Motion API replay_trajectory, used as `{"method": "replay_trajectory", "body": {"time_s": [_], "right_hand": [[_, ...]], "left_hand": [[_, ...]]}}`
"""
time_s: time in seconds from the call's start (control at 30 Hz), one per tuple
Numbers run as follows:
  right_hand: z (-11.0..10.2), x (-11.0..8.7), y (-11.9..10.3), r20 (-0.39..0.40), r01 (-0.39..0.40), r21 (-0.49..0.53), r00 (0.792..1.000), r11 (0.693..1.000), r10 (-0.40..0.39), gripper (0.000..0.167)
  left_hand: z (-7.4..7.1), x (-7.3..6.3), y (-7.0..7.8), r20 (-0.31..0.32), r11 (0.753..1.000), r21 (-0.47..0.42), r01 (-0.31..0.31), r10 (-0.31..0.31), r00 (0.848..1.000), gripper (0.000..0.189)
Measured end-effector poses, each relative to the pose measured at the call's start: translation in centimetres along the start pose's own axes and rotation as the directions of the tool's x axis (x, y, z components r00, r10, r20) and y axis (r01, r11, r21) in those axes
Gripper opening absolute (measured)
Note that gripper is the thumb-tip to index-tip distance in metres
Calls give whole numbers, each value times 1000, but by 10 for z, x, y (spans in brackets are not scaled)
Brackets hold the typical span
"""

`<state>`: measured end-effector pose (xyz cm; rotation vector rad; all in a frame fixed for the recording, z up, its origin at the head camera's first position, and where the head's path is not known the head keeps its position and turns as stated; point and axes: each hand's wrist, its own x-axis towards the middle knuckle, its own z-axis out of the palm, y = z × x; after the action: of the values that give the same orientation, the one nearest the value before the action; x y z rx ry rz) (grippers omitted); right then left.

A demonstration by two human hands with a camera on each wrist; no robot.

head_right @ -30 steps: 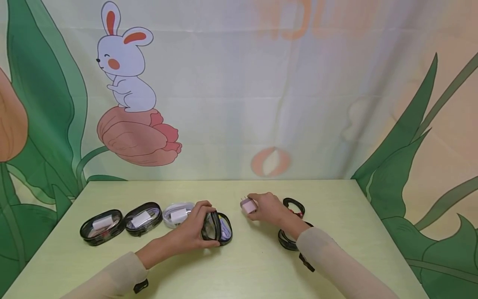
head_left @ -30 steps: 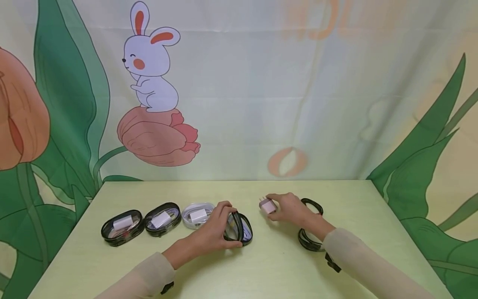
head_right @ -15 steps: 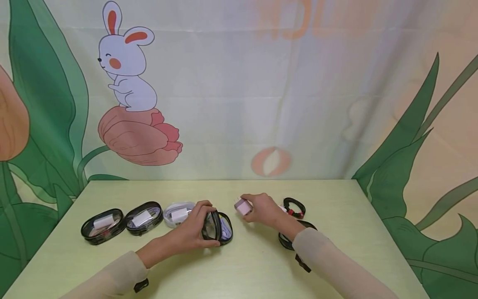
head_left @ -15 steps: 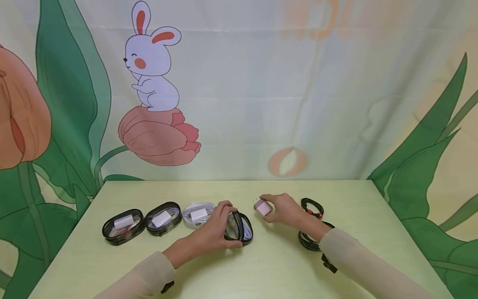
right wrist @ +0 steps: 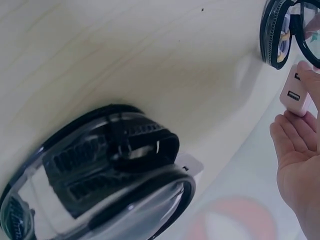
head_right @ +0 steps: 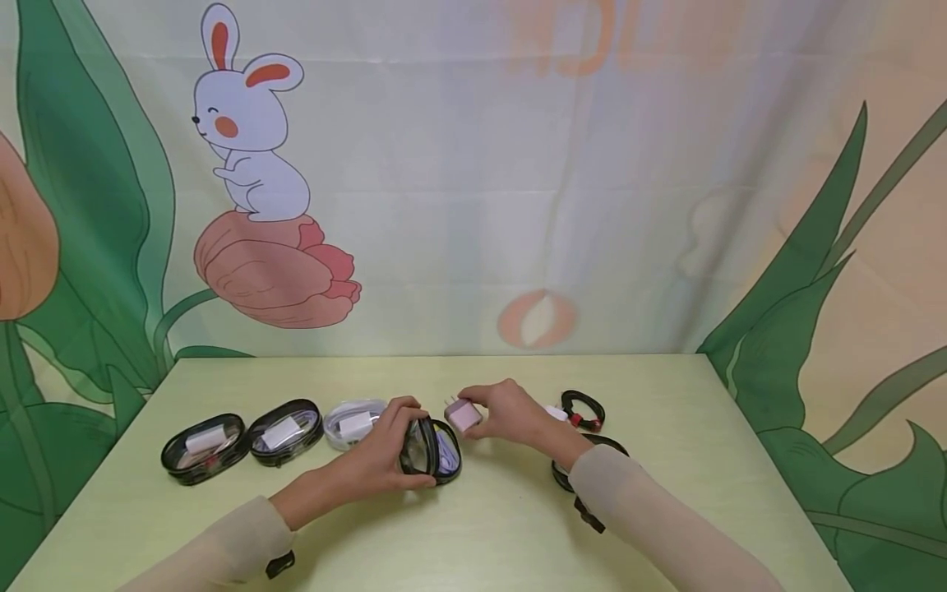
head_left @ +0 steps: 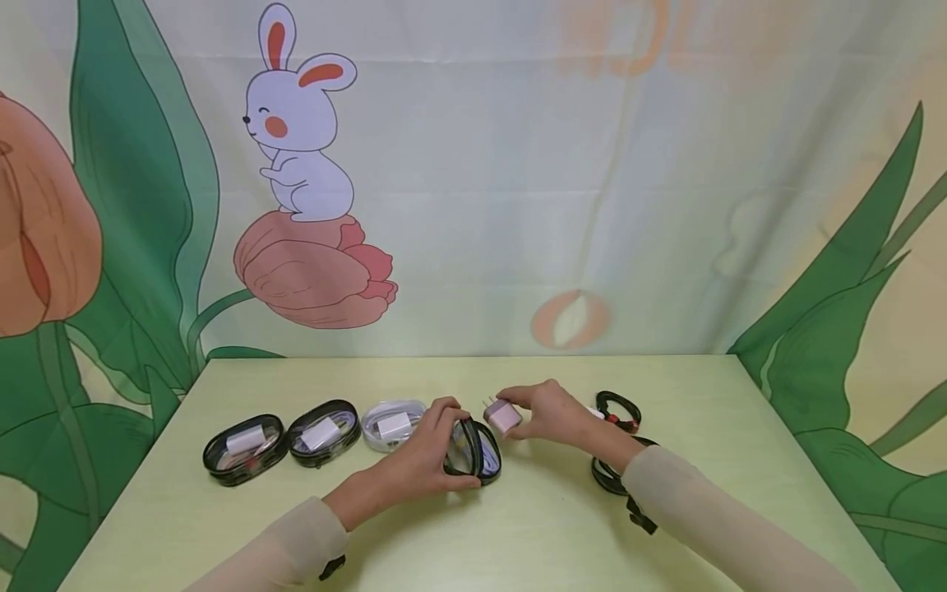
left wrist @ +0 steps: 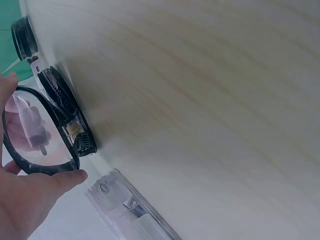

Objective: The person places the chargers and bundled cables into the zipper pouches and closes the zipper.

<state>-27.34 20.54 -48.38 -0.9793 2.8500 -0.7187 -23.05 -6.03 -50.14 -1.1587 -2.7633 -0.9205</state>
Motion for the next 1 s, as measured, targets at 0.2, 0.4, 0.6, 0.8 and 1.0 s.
{"method": "replay_trajectory", "body": {"time_s": [0.2, 0.4, 0.6, 0.8, 1.0], "right_hand": [[7, 4, -2, -9, 14, 11, 1000, 1000, -14, 53], [11, 10, -9, 7, 33, -4, 999, 999, -33, 53], [15, 17, -18, 33, 34, 43, 999, 998, -36, 52], [28, 21, -27, 68, 47, -4, 997, 999, -46, 40], [32, 21, -28, 132, 9, -16, 991, 1000, -6, 45]], "left_hand": [[1, -1, 0, -5, 1000, -6, -2, 2, 1000, 89], [1, -1, -1, -11, 1000, -12, -4, 4, 1000, 88], [1, -2, -2, -14, 1000, -11, -4, 4, 1000, 87], [-1, -3, -1, -24, 999, -25, -25, 25, 999, 87], [-5, -3, -6, 29, 999, -18, -48, 49, 998, 96]]}}
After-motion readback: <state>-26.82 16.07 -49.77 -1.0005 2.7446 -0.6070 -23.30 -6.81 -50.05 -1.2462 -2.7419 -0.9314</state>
